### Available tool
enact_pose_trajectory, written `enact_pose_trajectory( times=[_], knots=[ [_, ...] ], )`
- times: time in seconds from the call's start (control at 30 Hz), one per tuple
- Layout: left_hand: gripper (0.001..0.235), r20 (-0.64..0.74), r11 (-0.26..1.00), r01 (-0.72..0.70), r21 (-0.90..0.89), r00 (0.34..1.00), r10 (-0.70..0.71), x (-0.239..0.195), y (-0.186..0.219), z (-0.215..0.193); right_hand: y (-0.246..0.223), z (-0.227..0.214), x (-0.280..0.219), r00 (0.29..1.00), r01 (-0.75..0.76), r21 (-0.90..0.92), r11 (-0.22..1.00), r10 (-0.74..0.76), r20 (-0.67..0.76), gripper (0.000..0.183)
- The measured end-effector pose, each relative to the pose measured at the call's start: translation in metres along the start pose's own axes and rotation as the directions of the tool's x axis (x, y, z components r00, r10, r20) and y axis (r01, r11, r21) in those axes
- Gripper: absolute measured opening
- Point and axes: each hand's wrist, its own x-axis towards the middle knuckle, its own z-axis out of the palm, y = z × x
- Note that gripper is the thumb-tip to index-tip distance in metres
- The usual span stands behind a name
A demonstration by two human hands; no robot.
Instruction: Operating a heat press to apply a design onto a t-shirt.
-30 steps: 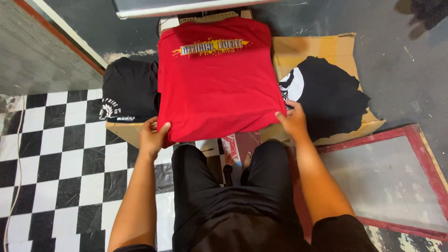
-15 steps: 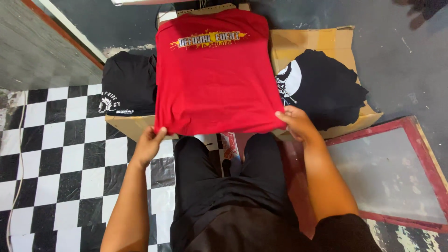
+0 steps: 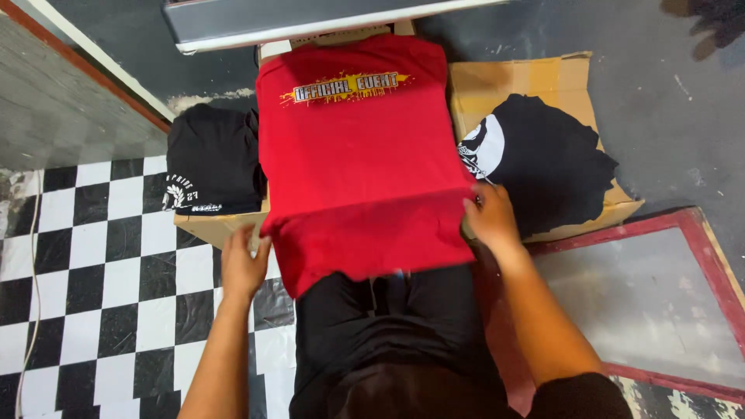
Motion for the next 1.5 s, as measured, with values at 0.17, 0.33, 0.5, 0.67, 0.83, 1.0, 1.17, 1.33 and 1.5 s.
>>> enact_pose_trajectory(
  times=[0.17, 0.33, 0.5, 0.67, 0.83, 1.0, 1.17, 1.33, 1.5],
  knots=[
    [0.04, -0.033, 0.94, -0.341, -0.006, 0.94, 0.34, 0.053, 0.115, 0.031, -0.13, 0.04, 0.032, 0.937, 0.35, -0.091, 0.932, -0.347, 0.048, 0.047],
    [0.059, 0.189, 0.884, -0.417, 0.212, 0.905, 0.381, 0.08, 0.139, 0.083, -0.161, 0.084, 0.053, 0.871, 0.417, -0.215, 0.883, -0.321, 0.372, 0.063],
    [0.071, 0.284, 0.895, -0.351, 0.273, 0.919, 0.274, 0.073, 0.131, 0.08, -0.121, 0.072, 0.059, 0.915, 0.298, -0.406, 0.864, -0.137, 0.38, 0.071],
    [0.073, 0.389, 0.898, -0.323, 0.298, 0.9, 0.195, 0.074, 0.146, 0.067, -0.14, 0.057, 0.055, 0.882, 0.247, -0.401, 0.882, -0.034, 0.47, 0.069],
    [0.077, 0.494, 0.919, -0.224, 0.325, 0.869, 0.037, 0.081, 0.172, 0.043, -0.161, 0.034, 0.061, 0.839, 0.226, -0.298, 0.927, -0.03, 0.543, 0.07],
    [0.07, 0.638, 0.94, -0.245, 0.238, 0.769, 0.039, 0.073, 0.222, -0.021, -0.211, -0.029, 0.046, 0.768, 0.284, -0.184, 0.941, -0.108, 0.631, 0.053],
    [0.057, 0.681, 0.959, -0.254, 0.13, 0.726, 0.1, 0.086, 0.276, -0.11, -0.262, -0.096, 0.052, 0.762, 0.209, -0.074, 0.975, -0.115, 0.637, 0.049],
    [0.049, 0.698, 0.972, -0.235, 0.003, 0.697, 0.167, 0.117, 0.332, -0.187, -0.334, -0.162, 0.093, 0.786, 0.27, 0.102, 0.957, -0.28, 0.552, 0.041],
    [0.037, 0.393, 0.816, -0.568, -0.105, 0.73, 0.559, 0.161, 0.37, -0.236, -0.396, -0.211, 0.142, 0.757, 0.549, 0.127, 0.826, -0.556, 0.343, 0.034]
  ],
)
